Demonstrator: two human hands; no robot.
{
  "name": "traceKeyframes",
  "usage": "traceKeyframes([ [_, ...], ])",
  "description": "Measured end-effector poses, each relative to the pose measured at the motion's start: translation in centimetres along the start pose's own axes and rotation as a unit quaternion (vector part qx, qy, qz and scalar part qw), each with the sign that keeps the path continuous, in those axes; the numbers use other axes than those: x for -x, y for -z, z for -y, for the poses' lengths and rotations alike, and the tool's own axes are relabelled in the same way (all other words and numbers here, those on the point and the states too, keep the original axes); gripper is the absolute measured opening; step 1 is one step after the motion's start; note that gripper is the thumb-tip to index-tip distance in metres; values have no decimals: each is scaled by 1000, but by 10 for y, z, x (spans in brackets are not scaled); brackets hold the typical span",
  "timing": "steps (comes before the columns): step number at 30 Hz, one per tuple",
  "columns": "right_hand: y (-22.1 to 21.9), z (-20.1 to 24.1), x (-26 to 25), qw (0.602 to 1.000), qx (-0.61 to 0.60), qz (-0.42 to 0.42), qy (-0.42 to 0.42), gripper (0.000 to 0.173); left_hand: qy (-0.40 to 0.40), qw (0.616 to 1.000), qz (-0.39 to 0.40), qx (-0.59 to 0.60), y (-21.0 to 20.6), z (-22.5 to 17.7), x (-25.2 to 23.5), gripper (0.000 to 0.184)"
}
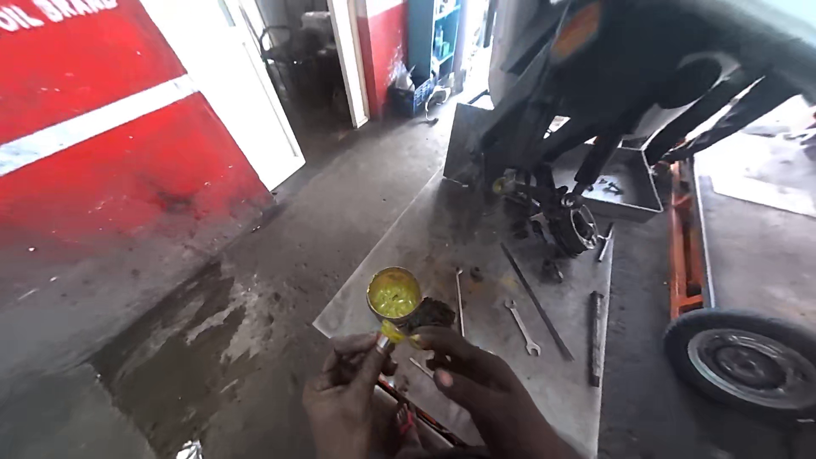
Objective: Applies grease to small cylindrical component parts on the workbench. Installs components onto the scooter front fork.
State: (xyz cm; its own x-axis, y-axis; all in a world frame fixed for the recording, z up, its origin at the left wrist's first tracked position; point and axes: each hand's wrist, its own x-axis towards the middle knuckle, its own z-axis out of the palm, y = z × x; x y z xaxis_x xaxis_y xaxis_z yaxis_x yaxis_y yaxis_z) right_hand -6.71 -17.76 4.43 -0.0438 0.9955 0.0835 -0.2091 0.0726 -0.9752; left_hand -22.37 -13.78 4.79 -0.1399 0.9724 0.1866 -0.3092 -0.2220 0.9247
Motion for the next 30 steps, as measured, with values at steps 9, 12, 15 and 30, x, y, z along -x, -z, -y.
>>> traceKeyframes([
  [9,-9,21,-5,876,447,34,180,68,-9,995,-42,-93,-29,-23,5,28],
  [12,-5,28,-1,889,421,47,172,66,-51,990,-15,-127,-22,-14,4,27],
  [15,-1,34,-3,894,405,39,187,70,-118,978,16,-170,-14,-5,3,23],
  [30,8,46,-19,762,584,5,280,54,-382,846,104,-356,-7,-7,-22,16],
])
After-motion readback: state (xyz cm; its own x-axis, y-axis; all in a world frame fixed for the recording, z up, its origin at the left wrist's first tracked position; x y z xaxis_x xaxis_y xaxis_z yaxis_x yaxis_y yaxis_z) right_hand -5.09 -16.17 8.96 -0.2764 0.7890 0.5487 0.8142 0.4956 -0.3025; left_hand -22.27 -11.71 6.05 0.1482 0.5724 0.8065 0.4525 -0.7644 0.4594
